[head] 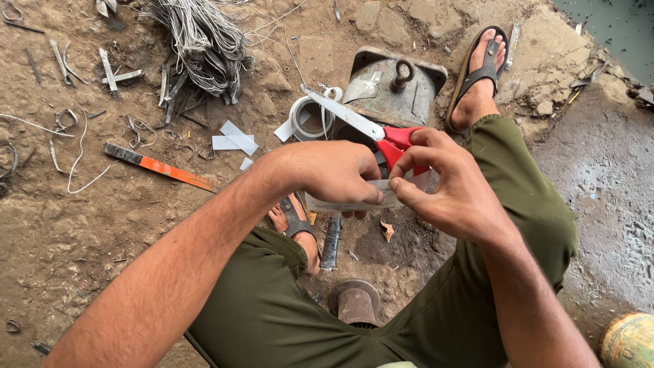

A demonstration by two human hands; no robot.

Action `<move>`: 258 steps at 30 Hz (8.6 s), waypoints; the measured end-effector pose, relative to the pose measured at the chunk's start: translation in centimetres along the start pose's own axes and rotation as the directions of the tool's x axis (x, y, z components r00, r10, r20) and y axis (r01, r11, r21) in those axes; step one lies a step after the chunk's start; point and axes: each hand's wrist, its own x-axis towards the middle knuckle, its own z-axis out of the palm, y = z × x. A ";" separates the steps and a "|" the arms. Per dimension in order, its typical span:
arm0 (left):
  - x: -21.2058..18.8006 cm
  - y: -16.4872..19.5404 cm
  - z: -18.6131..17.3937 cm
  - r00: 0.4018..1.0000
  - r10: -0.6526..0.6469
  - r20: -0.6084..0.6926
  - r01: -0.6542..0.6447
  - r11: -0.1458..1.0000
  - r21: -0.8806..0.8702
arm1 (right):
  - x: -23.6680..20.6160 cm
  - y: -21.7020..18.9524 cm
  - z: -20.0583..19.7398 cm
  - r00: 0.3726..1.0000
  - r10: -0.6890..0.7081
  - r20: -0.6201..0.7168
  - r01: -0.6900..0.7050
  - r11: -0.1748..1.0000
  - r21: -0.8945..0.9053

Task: The person sits on the ground and cuts a roll of white tape into short strips using red-handled scissors, tearing off pieces by hand and setting the cut pieces on the ground beside them. They repeat the cut-and-set-aside cycle throughout the episode.

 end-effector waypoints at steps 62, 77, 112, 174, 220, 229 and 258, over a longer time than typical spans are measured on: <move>0.0 -0.8 -0.4 0.958 0.048 -0.282 -0.102 0.978 -0.182 | -9.5 3.0 4.6 0.955 0.204 0.215 -0.288 0.474 0.832; -0.4 -0.5 -0.4 0.937 0.056 -0.344 -0.093 0.991 -0.092 | -8.5 3.4 4.8 0.954 0.232 0.192 -0.288 0.520 0.804; 0.2 -1.8 -0.5 0.978 0.127 -0.165 -0.184 0.901 -0.393 | -9.3 4.1 5.7 0.975 0.206 0.089 -0.184 0.509 0.841; -1.5 -4.1 -1.3 0.970 0.244 0.010 -0.209 0.851 -0.482 | -10.5 7.6 6.0 0.985 0.159 0.067 -0.150 0.601 0.785; -1.7 -2.9 -0.1 0.976 0.214 -0.034 -0.204 0.850 -0.486 | -9.9 5.2 7.8 0.992 0.119 -0.040 -0.043 0.621 0.783; -2.5 -2.6 -0.2 0.979 0.204 -0.010 -0.182 0.852 -0.490 | -10.1 4.9 7.9 0.990 0.140 -0.026 -0.068 0.625 0.778; -2.8 -2.5 -0.3 0.967 0.253 0.017 -0.206 0.823 -0.529 | -10.6 6.5 8.7 0.986 0.150 -0.074 -0.029 0.590 0.807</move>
